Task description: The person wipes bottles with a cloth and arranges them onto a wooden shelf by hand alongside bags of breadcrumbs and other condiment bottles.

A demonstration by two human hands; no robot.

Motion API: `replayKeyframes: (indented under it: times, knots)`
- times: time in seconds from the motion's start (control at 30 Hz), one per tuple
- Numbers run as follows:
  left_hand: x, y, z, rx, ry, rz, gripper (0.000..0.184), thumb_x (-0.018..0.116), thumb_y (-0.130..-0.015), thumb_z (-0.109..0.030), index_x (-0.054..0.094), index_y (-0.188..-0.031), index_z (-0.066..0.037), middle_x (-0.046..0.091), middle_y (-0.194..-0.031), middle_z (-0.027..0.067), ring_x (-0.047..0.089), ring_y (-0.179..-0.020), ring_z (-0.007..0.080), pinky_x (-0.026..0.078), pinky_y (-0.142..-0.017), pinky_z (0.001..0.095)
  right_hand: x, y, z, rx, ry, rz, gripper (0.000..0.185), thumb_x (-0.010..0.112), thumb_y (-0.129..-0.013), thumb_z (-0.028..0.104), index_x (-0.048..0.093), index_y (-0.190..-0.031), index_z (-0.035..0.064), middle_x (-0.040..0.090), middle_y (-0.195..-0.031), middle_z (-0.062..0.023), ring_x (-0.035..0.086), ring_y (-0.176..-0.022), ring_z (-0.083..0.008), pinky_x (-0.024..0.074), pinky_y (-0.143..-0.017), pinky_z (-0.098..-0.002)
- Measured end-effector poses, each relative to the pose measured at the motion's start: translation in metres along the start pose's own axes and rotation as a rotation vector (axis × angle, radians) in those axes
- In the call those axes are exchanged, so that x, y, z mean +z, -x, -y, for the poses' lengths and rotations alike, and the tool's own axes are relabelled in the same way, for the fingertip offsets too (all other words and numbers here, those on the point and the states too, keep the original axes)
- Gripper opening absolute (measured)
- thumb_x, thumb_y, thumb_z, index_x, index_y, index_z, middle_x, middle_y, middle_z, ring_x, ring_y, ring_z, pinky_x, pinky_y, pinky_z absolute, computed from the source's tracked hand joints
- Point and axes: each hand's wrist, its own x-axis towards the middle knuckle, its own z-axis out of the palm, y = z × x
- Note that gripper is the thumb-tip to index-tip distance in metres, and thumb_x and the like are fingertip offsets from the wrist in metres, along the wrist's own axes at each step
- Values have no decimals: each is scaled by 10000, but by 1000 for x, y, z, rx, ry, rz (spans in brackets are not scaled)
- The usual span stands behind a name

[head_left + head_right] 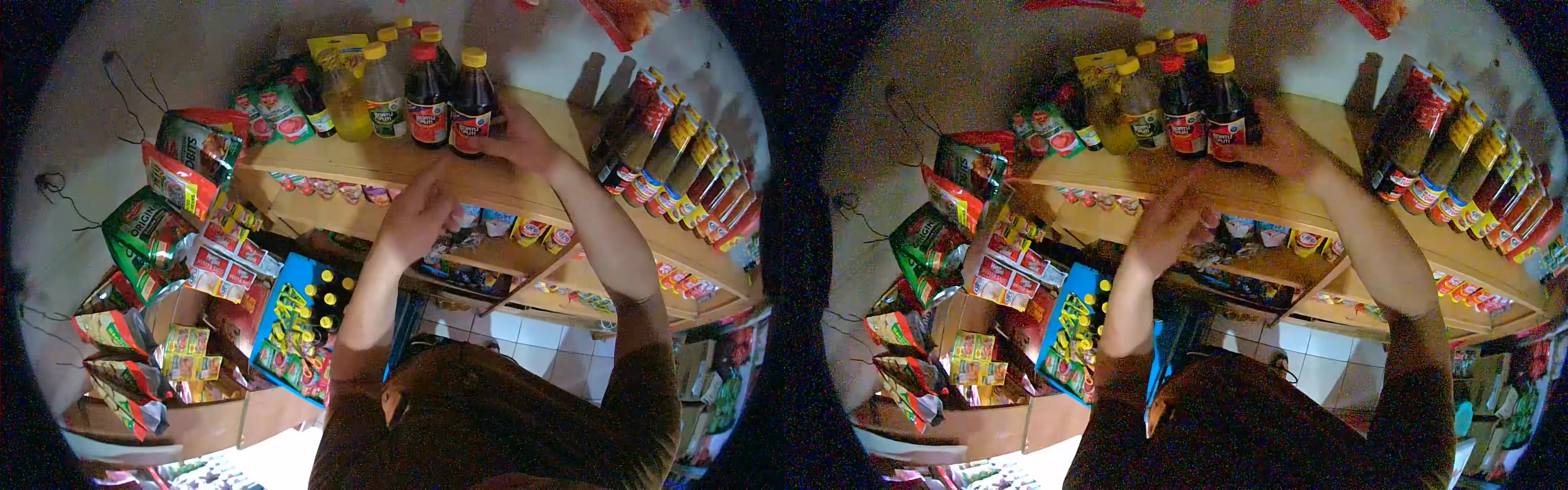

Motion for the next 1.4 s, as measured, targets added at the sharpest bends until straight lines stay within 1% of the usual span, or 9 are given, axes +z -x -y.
replayKeyframes:
  times: [0.1, 0.23, 0.57, 0.73, 0.83, 0.97, 1.2, 1.3, 1.4]
  knots:
    - [-7, 40, 8, 92, 14, -40, 545, 489, -969, -45, 412, -1509, -47, 653, -872, 65, 642, -727, 146, 517, -635, 268, 5, 3, 21, 5, -246, -11, 923, 905, -762, 319, 398, -1470, 14, 584, -1384, -153, 559, -1255, -248, 441, -1100, -393]
    - [-36, 89, 33, -1, 24, -48, 530, 489, -969, -45, 449, -1497, -77, 674, -926, 91, 660, -751, 160, 532, -677, 269, 4, -2, 5, -60, -79, -25, 870, 833, -837, 182, 313, -1516, 22, 574, -1344, -114, 600, -1174, -205, 547, -957, -357]
    - [-102, 193, 135, -263, 197, -326, 488, 568, -1010, -239, 493, -1471, -96, 705, -1011, 86, 682, -842, 177, 544, -726, 302, 6, -3, -5, -9, 106, -81, 890, 806, -849, 153, 278, -1558, 52, 582, -1344, -99, 617, -1119, -187, 547, -916, -355]
    - [-159, 253, 147, -380, -627, -831, 480, 623, -949, -271, 570, -1358, -26, 707, -1033, 167, 708, -871, 243, 552, -722, 375, 8, -9, -26, -114, -14, -90, 768, 756, -903, 115, 330, -1538, 52, 558, -1379, -73, 576, -1133, -145, 507, -951, -331]
    - [-212, 286, 205, -393, -969, -1140, 453, 668, -911, -324, 615, -1238, -15, 692, -1097, 226, 673, -983, 401, 540, -792, 521, -7, -8, -33, -151, 150, -70, 758, 736, -925, 116, 316, -1553, 54, 539, -1402, -68, 564, -1143, -153, 496, -964, -333]
    - [-207, 293, 208, -678, -1146, -973, 556, 727, -849, -375, 604, -1267, -29, 683, -1112, 236, 657, -1016, 439, 545, -852, 521, -9, -4, -19, -121, 217, -155, 783, 700, -963, 247, 265, -1586, 57, 553, -1414, -134, 583, -1193, -214, 486, -1004, -357]
    - [-194, 297, 239, -659, -1053, -801, 552, 774, -798, -470, 679, -1173, -77, 696, -1166, 224, 683, -1049, 384, 552, -843, 507, -13, -6, -24, -171, 181, -243, 790, 675, -985, 345, 253, -1606, 99, 636, -1333, -162, 653, -1143, -250, 506, -980, -367]
    - [-190, 297, 246, -581, -1119, -883, 517, 782, -790, -469, 714, -1124, -79, 722, -1055, 215, 685, -992, 399, 549, -830, 506, -15, 0, -13, -35, 247, -214, 821, 689, -966, 396, 256, -1609, 124, 670, -1293, -145, 664, -1144, -260, 513, -957, -369]
    - [-195, 302, 262, -429, -1194, -909, 548, 800, -774, -474, 714, -1135, -71, 708, -1028, 226, 674, -976, 404, 539, -856, 503, -19, 2, -10, -30, 445, -212, 831, 670, -963, 450, 249, -1610, 140, 723, -1109, -121, 694, -974, -243, 536, -871, -358]
